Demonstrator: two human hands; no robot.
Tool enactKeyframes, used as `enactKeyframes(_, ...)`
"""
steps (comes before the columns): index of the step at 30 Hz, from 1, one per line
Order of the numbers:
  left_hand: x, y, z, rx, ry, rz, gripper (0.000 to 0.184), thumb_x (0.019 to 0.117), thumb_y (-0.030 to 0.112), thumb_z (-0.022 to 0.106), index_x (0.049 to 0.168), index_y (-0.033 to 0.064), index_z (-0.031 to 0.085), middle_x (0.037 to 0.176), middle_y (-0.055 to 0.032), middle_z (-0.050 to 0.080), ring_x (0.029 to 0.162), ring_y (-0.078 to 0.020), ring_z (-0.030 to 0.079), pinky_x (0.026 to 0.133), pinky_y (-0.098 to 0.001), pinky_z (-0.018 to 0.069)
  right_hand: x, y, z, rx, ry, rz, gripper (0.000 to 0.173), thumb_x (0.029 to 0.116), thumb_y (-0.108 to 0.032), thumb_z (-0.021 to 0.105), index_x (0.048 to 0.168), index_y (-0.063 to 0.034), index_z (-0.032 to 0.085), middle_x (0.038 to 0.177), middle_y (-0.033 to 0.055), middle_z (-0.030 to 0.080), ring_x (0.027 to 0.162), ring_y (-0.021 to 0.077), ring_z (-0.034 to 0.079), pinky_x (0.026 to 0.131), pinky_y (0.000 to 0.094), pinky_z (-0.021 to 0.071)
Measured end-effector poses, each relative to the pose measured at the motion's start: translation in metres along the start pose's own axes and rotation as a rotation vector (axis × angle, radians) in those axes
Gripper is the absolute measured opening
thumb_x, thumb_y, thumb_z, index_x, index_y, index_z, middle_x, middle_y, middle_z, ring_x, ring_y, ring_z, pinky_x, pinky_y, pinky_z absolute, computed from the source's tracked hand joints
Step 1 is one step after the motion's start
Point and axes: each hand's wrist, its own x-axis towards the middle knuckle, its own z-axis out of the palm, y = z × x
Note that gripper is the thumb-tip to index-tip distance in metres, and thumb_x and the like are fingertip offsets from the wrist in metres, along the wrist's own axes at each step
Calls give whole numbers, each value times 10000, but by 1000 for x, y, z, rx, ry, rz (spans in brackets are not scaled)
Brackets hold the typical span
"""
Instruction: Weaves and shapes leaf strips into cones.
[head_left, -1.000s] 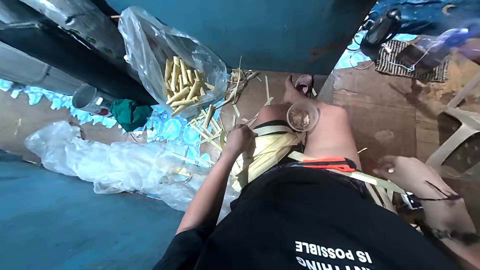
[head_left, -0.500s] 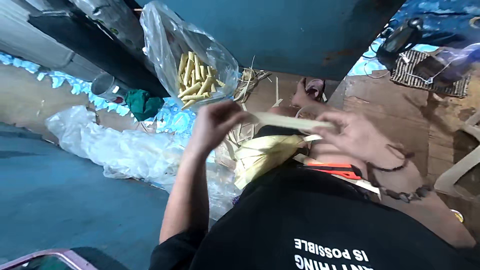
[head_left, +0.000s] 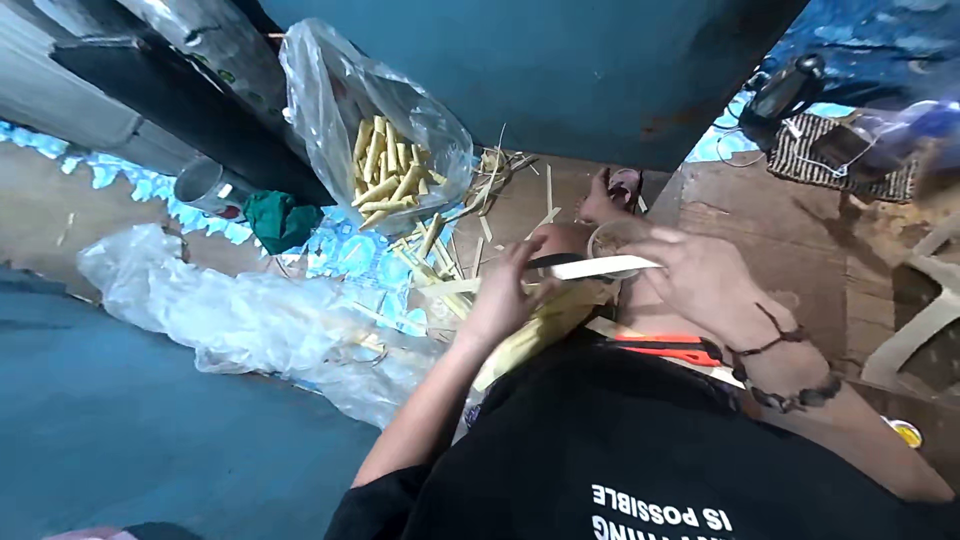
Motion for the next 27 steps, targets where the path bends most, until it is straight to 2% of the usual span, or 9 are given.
enactKeyframes(2,-6,27,20,59,74,150,531,904,271,778,1359,47,624,1313,-138,663,1233,-293,629,1056,-504,506,-2,-16,11,29,-39,-7,198,904,-45,702,1072,-107,788,1019,142,704,814,357,702,655,584,573)
enactKeyframes(4,-6,34,30,156,145,213,257,966,108,636,1196,47,735,1134,-132,743,1057,-291,723,920,-487,577,-2,-24,13,82,-30,-24,160,902,-33,707,1031,-68,794,970,147,693,770,344,697,633,564,568)
enactKeyframes(6,-3,25,23,113,103,151,238,1014,49,549,1146,38,747,1051,-132,748,937,-272,740,838,-479,600,-2,-13,9,167,76,-60,157,926,-116,708,1039,-122,817,886,82,713,754,261,693,648,502,575)
enactKeyframes(10,-7,42,16,-532,226,200,193,953,-4,667,1140,-48,676,973,-96,733,791,-128,722,739,-305,634,-1,-18,6,701,311,-109,82,837,-142,805,897,-87,802,864,-19,714,748,5,660,674,175,579)
enactKeyframes(15,-8,64,12,-989,198,52,122,1018,34,579,1107,5,657,879,-40,729,756,-117,723,716,-317,635,4,-38,17,1137,531,-157,241,833,11,806,1056,-15,719,967,22,739,777,93,722,713,266,649)
enactKeyframes(17,-12,61,11,-1070,109,33,290,1078,149,449,1216,10,664,999,-79,742,866,-169,740,789,-371,635,4,-34,18,982,678,-240,190,840,17,798,1023,-2,751,946,27,736,803,82,712,736,252,634)
enactKeyframes(19,-15,62,7,-1134,47,31,325,1063,213,492,1268,23,659,1069,-79,749,931,-174,740,835,-374,623,6,-27,20,717,805,-384,123,851,40,758,961,-12,780,965,63,701,895,83,674,815,230,593)
enactKeyframes(22,-15,67,6,-1116,132,15,193,955,-5,639,1142,7,685,920,-39,763,792,-123,742,739,-309,638,3,-29,23,636,747,-461,83,881,-7,728,939,-34,782,1010,90,660,971,94,638,872,223,562)
enactKeyframes(27,-13,61,12,-969,254,110,73,915,-4,715,982,20,699,840,-45,753,704,-116,731,657,-291,637,1,-33,13,841,520,-237,173,937,-105,706,1050,24,728,986,36,725,857,39,691,781,210,610)
